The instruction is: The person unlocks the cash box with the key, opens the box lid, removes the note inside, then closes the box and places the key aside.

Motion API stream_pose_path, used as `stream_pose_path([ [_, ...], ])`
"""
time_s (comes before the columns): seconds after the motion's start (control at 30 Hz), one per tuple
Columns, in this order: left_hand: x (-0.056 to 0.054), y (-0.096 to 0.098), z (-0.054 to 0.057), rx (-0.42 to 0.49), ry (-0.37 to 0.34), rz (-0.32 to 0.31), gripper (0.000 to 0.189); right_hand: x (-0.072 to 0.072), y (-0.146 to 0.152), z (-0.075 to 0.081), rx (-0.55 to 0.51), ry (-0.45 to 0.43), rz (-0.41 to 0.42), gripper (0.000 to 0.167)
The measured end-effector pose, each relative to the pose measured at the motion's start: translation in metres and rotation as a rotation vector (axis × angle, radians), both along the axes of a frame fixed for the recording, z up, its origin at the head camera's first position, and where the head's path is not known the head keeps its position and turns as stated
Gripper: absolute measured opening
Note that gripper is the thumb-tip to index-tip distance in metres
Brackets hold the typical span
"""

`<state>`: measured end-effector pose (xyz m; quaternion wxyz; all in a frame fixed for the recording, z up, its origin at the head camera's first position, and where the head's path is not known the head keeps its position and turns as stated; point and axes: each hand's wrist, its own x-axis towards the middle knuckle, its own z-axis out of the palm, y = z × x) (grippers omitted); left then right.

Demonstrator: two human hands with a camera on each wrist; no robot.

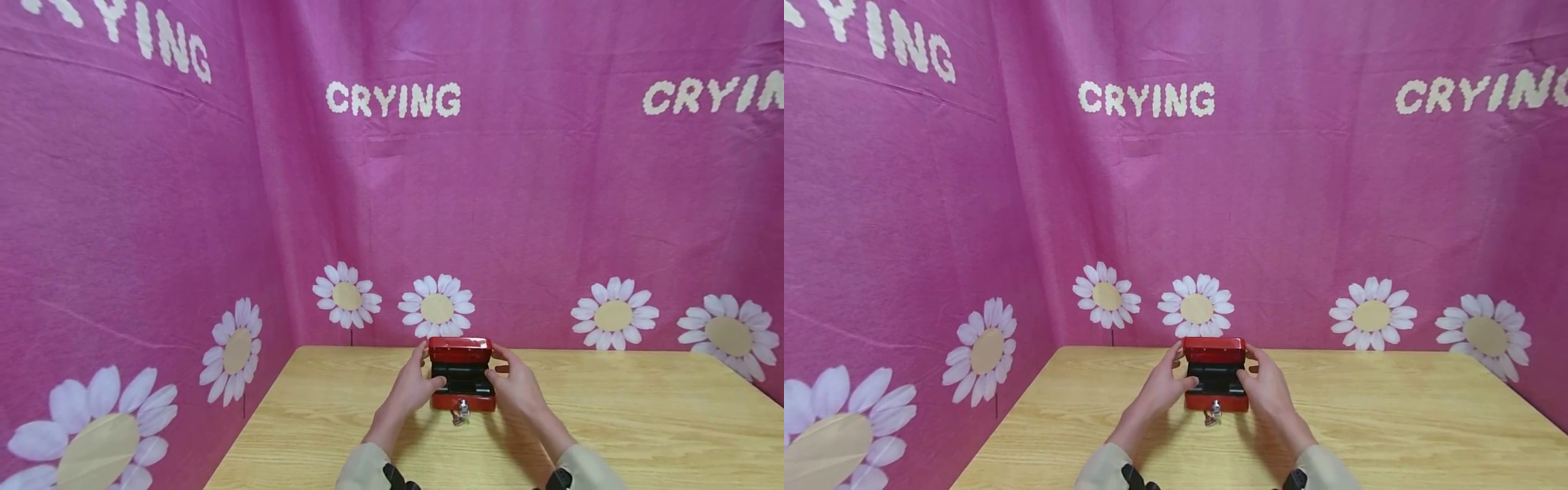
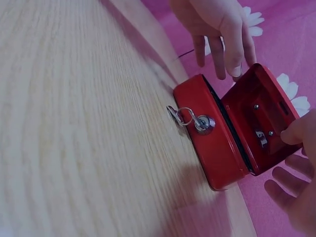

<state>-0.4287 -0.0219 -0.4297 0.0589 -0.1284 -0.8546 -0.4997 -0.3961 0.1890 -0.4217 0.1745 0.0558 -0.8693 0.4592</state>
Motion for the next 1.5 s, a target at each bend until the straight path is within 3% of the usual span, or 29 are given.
stream_pose_path([
  [0.17,-0.003,0.001,0.001,-0.001,-0.03,-0.005,0.08,-0.004,0.002,0.002,0.012,0.018,0.025,0.061],
  [0.43,-0.009,0.001,0.003,-0.039,0.028,-0.023,0.08,-0.011,0.005,0.001,0.008,0.045,0.057,0.064],
  [0.9,-0.011,0.004,-0.001,-0.073,-0.079,0.014,0.083,-0.019,0.007,0.0,0.014,0.013,0.08,0.065],
  [1.03,-0.012,0.001,-0.001,-0.086,-0.054,0.014,0.081,-0.015,0.009,0.003,0.019,0.031,0.066,0.061],
  [1.3,-0.006,-0.008,-0.001,-0.101,-0.019,-0.01,0.069,-0.013,0.016,0.001,0.045,0.065,0.047,0.046],
  [1.5,0.005,-0.011,-0.005,-0.089,-0.051,-0.002,0.064,-0.014,0.018,-0.006,0.052,0.061,0.043,0.037],
])
